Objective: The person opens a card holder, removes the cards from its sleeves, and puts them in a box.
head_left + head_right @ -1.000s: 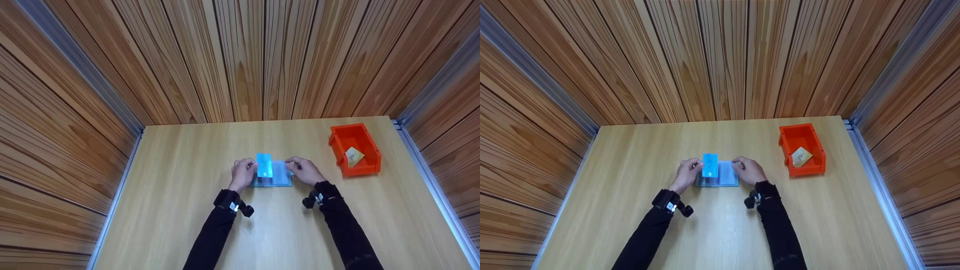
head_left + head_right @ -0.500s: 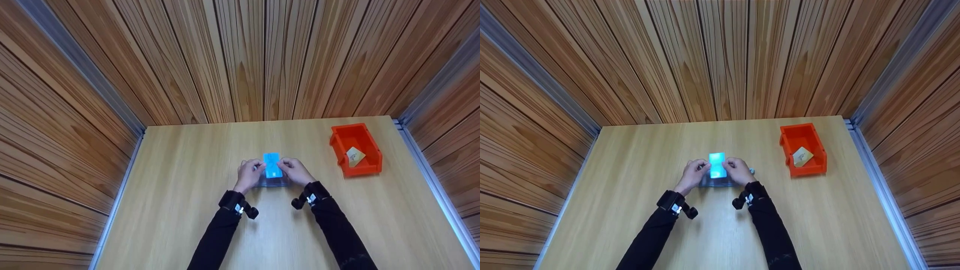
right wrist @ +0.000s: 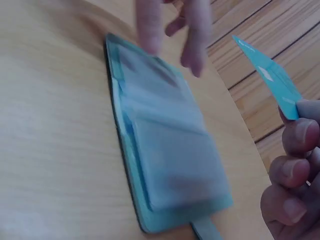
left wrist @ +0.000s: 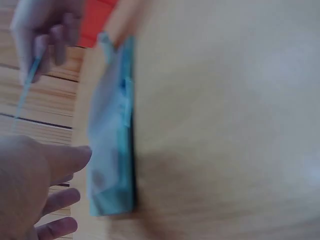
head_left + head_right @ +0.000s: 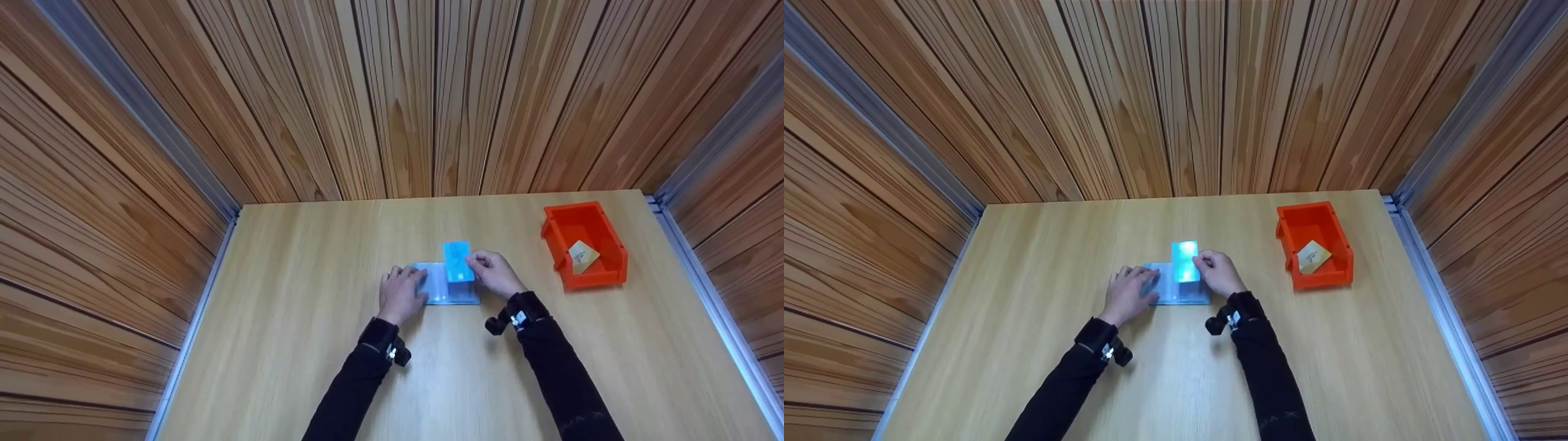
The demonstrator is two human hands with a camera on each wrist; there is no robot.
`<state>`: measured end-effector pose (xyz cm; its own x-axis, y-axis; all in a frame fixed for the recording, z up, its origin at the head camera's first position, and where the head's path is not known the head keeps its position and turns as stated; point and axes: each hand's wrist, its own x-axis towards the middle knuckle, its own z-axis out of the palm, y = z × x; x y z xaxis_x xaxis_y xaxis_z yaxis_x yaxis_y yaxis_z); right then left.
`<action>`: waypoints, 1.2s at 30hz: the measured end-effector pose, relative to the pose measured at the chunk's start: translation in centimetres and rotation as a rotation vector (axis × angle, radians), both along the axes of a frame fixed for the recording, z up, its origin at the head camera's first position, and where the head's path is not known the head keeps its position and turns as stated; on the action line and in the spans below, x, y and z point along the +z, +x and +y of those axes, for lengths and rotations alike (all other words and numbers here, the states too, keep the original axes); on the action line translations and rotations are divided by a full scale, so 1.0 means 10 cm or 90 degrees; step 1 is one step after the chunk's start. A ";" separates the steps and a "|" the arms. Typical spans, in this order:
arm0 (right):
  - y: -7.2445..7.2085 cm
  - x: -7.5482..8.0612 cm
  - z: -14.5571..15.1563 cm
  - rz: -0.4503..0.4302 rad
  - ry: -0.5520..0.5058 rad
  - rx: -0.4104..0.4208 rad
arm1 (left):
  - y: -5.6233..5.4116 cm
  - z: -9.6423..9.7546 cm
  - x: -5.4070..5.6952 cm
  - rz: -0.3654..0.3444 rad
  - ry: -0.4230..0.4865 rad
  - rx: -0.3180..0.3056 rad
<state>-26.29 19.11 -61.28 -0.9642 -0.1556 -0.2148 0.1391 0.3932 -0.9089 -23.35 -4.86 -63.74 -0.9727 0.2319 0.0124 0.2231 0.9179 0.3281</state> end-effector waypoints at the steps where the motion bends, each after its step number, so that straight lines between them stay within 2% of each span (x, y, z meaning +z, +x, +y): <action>1: -0.01 0.01 0.04 -0.004 0.003 -0.009 | 0.01 0.00 -0.02 -0.001 -0.011 -0.006; 4: -0.02 0.06 0.20 0.006 0.005 -0.022 | 0.04 -0.02 -0.07 0.001 -0.034 -0.011; 8: -0.05 0.14 0.46 0.062 0.015 -0.022 | 0.08 -0.04 -0.12 0.002 -0.041 -0.007; 12: -0.08 0.26 0.73 0.101 0.060 -0.047 | 0.09 -0.06 -0.14 0.011 -0.036 -0.005; 18: -0.06 0.46 1.13 0.064 0.063 -0.121 | 0.07 -0.06 -0.15 0.004 -0.034 0.000; 22: -0.01 0.52 1.42 0.061 0.063 -0.173 | 0.07 -0.06 -0.15 -0.001 -0.022 0.006; 26: 0.06 0.51 1.75 0.055 0.079 -0.253 | 0.06 -0.04 -0.16 0.001 -0.011 0.005; 30: 0.10 0.46 2.00 0.014 0.115 -0.335 | 0.05 -0.04 -0.16 0.004 -0.011 0.005; 36: 0.16 0.40 2.15 -0.038 0.139 -0.390 | 0.05 -0.04 -0.15 0.006 -0.015 0.000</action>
<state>-24.67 40.64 -57.29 -0.8494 0.4721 -0.2358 0.4451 0.4009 -0.8007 -22.82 -5.24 -65.19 -0.9727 0.2317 0.0162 0.2255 0.9253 0.3048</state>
